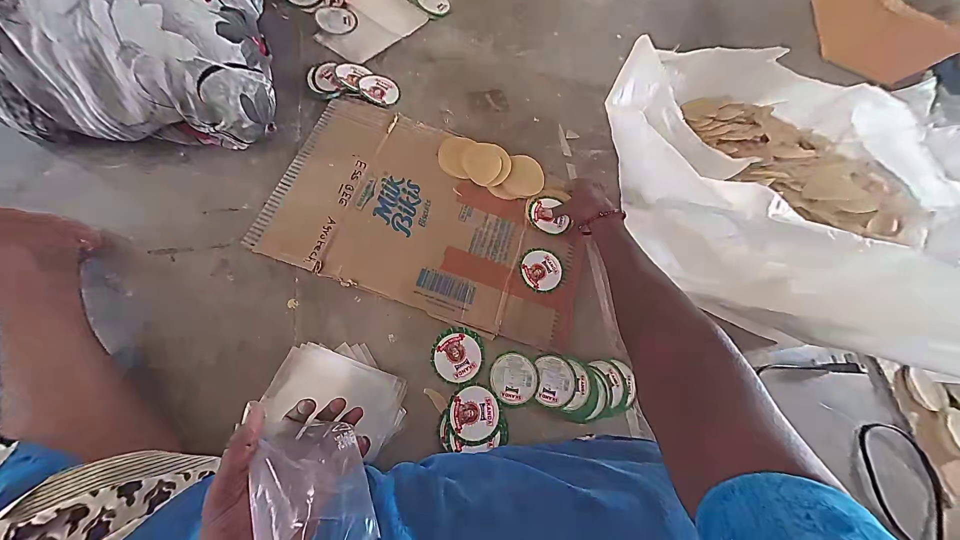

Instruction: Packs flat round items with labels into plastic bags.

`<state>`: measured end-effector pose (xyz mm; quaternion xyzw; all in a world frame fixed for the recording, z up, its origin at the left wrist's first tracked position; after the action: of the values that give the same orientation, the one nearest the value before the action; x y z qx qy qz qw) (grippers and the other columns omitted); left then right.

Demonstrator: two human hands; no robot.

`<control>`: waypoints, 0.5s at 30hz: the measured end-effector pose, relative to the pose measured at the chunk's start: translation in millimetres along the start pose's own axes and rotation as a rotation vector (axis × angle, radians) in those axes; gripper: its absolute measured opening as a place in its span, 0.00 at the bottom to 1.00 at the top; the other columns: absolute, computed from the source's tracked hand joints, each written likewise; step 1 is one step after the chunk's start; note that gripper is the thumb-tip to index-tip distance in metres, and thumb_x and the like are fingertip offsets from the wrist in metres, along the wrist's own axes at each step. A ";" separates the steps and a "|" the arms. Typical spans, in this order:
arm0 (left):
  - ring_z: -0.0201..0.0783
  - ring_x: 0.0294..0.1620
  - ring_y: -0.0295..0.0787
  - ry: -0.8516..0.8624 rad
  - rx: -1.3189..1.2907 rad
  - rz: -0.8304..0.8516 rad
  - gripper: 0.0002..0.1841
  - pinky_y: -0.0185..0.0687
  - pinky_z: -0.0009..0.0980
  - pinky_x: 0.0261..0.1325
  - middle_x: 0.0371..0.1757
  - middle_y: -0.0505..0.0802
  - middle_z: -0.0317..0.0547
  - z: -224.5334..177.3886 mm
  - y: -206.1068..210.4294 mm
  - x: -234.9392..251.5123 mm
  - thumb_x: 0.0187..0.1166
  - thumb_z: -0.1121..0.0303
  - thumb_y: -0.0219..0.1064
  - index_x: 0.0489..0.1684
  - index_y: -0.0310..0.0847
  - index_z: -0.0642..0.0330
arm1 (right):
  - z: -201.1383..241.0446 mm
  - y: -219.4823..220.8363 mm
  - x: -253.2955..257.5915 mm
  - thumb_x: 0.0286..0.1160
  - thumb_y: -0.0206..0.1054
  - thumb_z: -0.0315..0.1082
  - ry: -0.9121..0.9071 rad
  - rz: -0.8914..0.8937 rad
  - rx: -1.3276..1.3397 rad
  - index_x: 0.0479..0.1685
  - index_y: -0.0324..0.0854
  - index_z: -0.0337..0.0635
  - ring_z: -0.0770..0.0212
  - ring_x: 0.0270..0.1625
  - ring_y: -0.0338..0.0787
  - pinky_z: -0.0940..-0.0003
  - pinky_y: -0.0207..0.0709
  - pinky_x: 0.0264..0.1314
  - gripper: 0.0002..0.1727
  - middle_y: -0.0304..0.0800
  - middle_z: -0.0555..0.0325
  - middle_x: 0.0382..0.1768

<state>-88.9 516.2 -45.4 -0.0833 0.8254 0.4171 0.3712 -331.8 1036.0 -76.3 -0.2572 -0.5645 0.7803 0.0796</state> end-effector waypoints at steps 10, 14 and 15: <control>0.56 0.53 0.95 -0.007 -0.019 0.003 0.27 0.92 0.54 0.51 0.49 0.95 0.54 0.8 -0.7 0.1 0.82 0.38 0.58 0.42 0.89 0.53 | -26.4 6.3 -8.4 0.50 0.90 0.48 0.172 0.028 0.086 0.59 0.80 0.23 0.31 0.69 0.82 0.29 0.71 0.69 0.42 0.83 0.25 0.61; 0.55 0.53 0.95 -0.006 -0.023 -0.016 0.26 0.92 0.54 0.52 0.49 0.95 0.53 1.6 -2.9 -1.1 0.81 0.37 0.59 0.41 0.89 0.51 | -27.3 8.8 -16.8 0.49 0.91 0.43 0.189 0.031 0.171 0.67 0.74 0.19 0.31 0.74 0.79 0.31 0.68 0.74 0.48 0.79 0.23 0.67; 0.56 0.53 0.95 -0.004 -0.030 -0.019 0.26 0.92 0.54 0.52 0.49 0.95 0.53 1.5 -3.4 -1.5 0.81 0.38 0.60 0.41 0.89 0.52 | -28.0 10.7 -14.3 0.49 0.91 0.42 0.180 0.037 0.178 0.67 0.75 0.19 0.31 0.73 0.79 0.31 0.68 0.75 0.47 0.80 0.24 0.67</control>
<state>-85.5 514.8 -47.1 -0.0958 0.8176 0.4261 0.3754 -304.0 1049.9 -88.2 -0.3285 -0.4788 0.8024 0.1378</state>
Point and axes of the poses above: each hand's wrist, its own x-axis towards the middle knuckle, its own y-axis out of the palm, z = x × y, the point moved 8 cm from there along x, towards the middle knuckle
